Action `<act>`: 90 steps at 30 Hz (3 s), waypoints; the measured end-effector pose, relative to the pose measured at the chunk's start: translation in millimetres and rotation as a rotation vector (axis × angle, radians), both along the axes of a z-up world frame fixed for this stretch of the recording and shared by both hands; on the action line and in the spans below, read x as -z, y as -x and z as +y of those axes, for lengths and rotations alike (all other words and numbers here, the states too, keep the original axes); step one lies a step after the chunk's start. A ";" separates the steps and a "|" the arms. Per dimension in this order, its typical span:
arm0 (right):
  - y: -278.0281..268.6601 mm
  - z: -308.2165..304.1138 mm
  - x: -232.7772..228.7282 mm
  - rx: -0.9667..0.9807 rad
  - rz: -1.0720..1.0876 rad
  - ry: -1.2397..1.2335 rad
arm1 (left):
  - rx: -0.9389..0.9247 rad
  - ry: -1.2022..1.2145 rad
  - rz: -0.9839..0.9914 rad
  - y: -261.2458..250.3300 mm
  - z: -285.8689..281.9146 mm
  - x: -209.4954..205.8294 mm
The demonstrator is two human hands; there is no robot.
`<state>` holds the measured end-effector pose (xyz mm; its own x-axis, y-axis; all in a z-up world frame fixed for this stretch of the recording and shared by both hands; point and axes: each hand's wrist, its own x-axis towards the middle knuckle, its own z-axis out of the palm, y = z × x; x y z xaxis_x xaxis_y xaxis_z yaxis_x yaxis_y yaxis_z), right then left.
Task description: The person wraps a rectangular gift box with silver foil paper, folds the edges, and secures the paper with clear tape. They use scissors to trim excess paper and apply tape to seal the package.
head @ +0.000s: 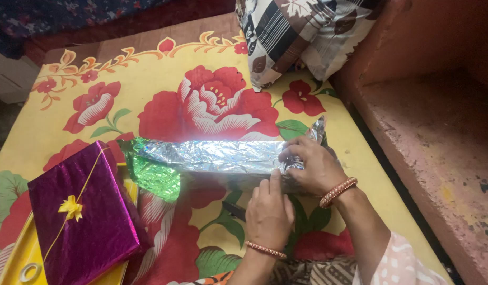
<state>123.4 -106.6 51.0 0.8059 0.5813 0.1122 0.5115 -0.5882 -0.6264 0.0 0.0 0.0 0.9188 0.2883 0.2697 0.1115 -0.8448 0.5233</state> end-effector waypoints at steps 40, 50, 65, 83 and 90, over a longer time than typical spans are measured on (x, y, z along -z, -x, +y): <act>114.4 55.6 80.7 -0.298 -0.446 0.059 | -0.025 -0.336 0.050 73.1 52.0 45.0; 112.5 57.2 130.1 -0.201 -0.276 0.198 | -0.028 -0.513 0.150 60.8 57.2 110.8; 117.0 55.0 148.7 -0.078 -0.087 0.544 | 0.059 -0.582 0.217 53.2 61.9 174.9; 113.2 35.6 22.2 -0.325 -0.374 0.197 | -0.006 -0.428 -0.134 56.5 71.5 25.8; 111.8 16.1 -24.8 -0.202 -0.755 0.186 | 0.006 -0.389 -0.092 45.5 62.5 -30.5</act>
<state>11.6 -90.5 75.8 0.4286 0.7705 0.4719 0.8655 -0.4999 0.0301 -45.5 62.5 30.5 0.8869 0.1429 0.4393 0.0732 -0.9824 0.1718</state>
